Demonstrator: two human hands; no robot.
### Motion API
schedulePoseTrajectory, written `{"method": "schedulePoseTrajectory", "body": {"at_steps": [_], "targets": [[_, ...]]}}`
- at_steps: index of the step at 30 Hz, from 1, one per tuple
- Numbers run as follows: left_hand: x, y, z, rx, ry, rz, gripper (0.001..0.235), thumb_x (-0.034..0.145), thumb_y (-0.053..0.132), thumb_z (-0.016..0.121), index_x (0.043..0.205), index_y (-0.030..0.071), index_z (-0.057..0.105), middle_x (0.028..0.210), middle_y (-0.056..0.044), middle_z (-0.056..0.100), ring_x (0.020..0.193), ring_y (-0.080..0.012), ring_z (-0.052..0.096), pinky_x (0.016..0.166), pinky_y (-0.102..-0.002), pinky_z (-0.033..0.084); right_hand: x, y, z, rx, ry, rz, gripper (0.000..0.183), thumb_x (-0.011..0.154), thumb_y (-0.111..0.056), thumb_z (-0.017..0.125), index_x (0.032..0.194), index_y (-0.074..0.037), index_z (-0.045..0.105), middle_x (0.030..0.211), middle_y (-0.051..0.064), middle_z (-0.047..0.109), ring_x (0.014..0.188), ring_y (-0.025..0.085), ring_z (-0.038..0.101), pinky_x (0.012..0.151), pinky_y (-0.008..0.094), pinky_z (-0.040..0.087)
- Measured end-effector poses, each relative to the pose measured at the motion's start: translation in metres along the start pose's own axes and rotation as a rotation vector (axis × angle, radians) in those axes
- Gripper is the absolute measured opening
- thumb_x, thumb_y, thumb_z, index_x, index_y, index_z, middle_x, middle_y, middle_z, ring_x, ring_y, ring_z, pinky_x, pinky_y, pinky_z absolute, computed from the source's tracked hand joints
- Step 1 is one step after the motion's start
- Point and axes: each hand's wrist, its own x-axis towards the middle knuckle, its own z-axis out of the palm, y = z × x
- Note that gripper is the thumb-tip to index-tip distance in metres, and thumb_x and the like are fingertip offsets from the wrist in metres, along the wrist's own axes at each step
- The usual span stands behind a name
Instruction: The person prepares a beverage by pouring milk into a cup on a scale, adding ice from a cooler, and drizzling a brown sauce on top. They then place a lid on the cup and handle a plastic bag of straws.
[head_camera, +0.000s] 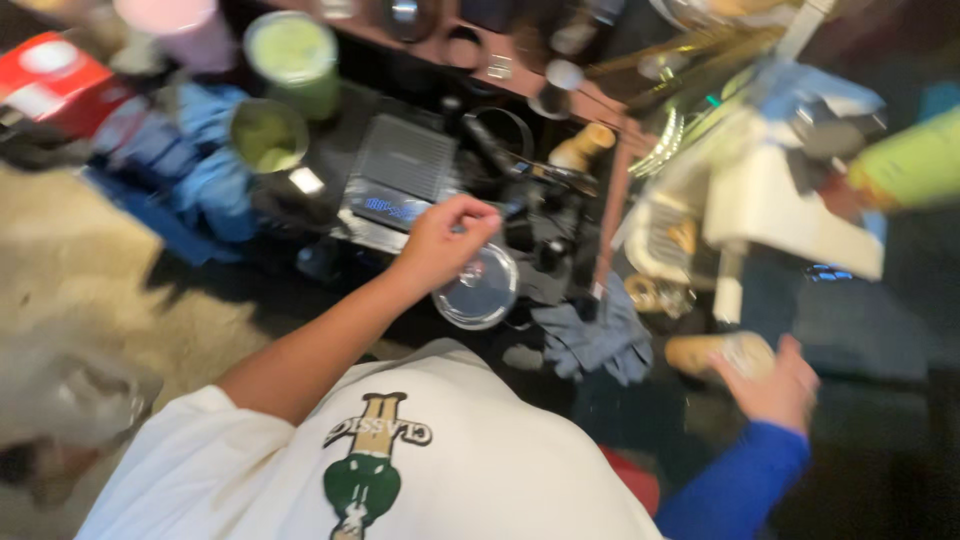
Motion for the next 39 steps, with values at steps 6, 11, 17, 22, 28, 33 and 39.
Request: {"method": "schedulePoseTrajectory", "body": {"at_steps": [6, 11, 17, 22, 28, 33, 39], "targets": [[-0.037, 0.023, -0.060, -0.079, 0.214, 0.005, 0.024, 0.095, 0.021, 0.070, 0.109, 0.002, 0.068, 0.091, -0.003, 0.068, 0.060, -0.0083, 0.068, 0.052, -0.024, 0.056, 0.015, -0.154, -0.038, 1.051, 0.346, -0.078, 0.021, 0.105, -0.006, 0.069, 0.118, 0.009, 0.061, 0.093, 0.014, 0.065, 0.075, 0.016, 0.062, 0.066, 0.025, 0.051], [-0.078, 0.015, -0.140, -0.124, 0.442, 0.244, 0.019, 0.099, 0.017, 0.071, 0.109, 0.001, 0.069, 0.091, -0.003, 0.068, 0.068, -0.0068, 0.066, 0.059, -0.024, 0.057, -0.011, -0.374, 0.010, 1.210, -0.117, -0.581, 0.023, 0.106, -0.019, 0.064, 0.092, 0.000, 0.067, 0.069, 0.000, 0.056, 0.058, 0.004, 0.047, 0.054, 0.020, 0.034], [-0.178, 0.003, -0.275, -0.014, 0.965, 0.265, 0.016, 0.097, 0.018, 0.071, 0.101, 0.003, 0.069, 0.081, -0.002, 0.071, 0.061, -0.0051, 0.065, 0.053, -0.023, 0.052, -0.093, -0.629, 0.043, 1.203, -0.882, -1.139, 0.011, 0.105, -0.012, 0.057, 0.107, -0.002, 0.057, 0.083, -0.003, 0.050, 0.070, 0.004, 0.043, 0.061, 0.020, 0.035], [-0.302, 0.017, -0.386, 0.119, 1.431, 0.405, 0.015, 0.098, 0.018, 0.070, 0.101, 0.003, 0.067, 0.081, -0.001, 0.071, 0.059, -0.0042, 0.064, 0.052, -0.023, 0.051, -0.215, -0.787, 0.046, 0.975, -1.476, -1.332, 0.022, 0.099, -0.019, 0.061, 0.117, -0.007, 0.057, 0.088, -0.001, 0.063, 0.069, 0.005, 0.058, 0.061, 0.020, 0.047], [-0.439, -0.003, -0.430, -0.008, 1.884, 0.528, 0.014, 0.101, 0.013, 0.067, 0.109, 0.003, 0.062, 0.092, -0.001, 0.069, 0.068, -0.0049, 0.064, 0.055, -0.023, 0.053, -0.371, -0.900, 0.055, 0.791, -1.976, -1.511, 0.012, 0.099, -0.010, 0.067, 0.106, -0.005, 0.059, 0.090, 0.002, 0.066, 0.064, 0.007, 0.061, 0.054, 0.022, 0.050], [-0.531, -0.017, -0.436, -0.063, 2.055, 0.576, 0.032, 0.095, 0.011, 0.068, 0.123, 0.006, 0.053, 0.115, -0.003, 0.063, 0.096, -0.0118, 0.070, 0.077, -0.028, 0.063, -0.481, -0.970, 0.060, 0.590, -2.165, -1.597, 0.009, 0.098, -0.008, 0.067, 0.104, -0.005, 0.061, 0.090, 0.002, 0.071, 0.061, 0.006, 0.058, 0.051, 0.022, 0.047], [-0.610, -0.033, -0.481, -0.461, 2.062, 0.462, 0.033, 0.089, 0.007, 0.070, 0.120, 0.005, 0.060, 0.101, -0.004, 0.069, 0.089, -0.0146, 0.070, 0.075, -0.031, 0.061, -0.588, -1.059, 0.066, 0.360, -2.336, -1.596, 0.023, 0.103, -0.016, 0.065, 0.122, -0.004, 0.058, 0.106, 0.006, 0.066, 0.069, 0.009, 0.062, 0.062, 0.025, 0.052]]}}
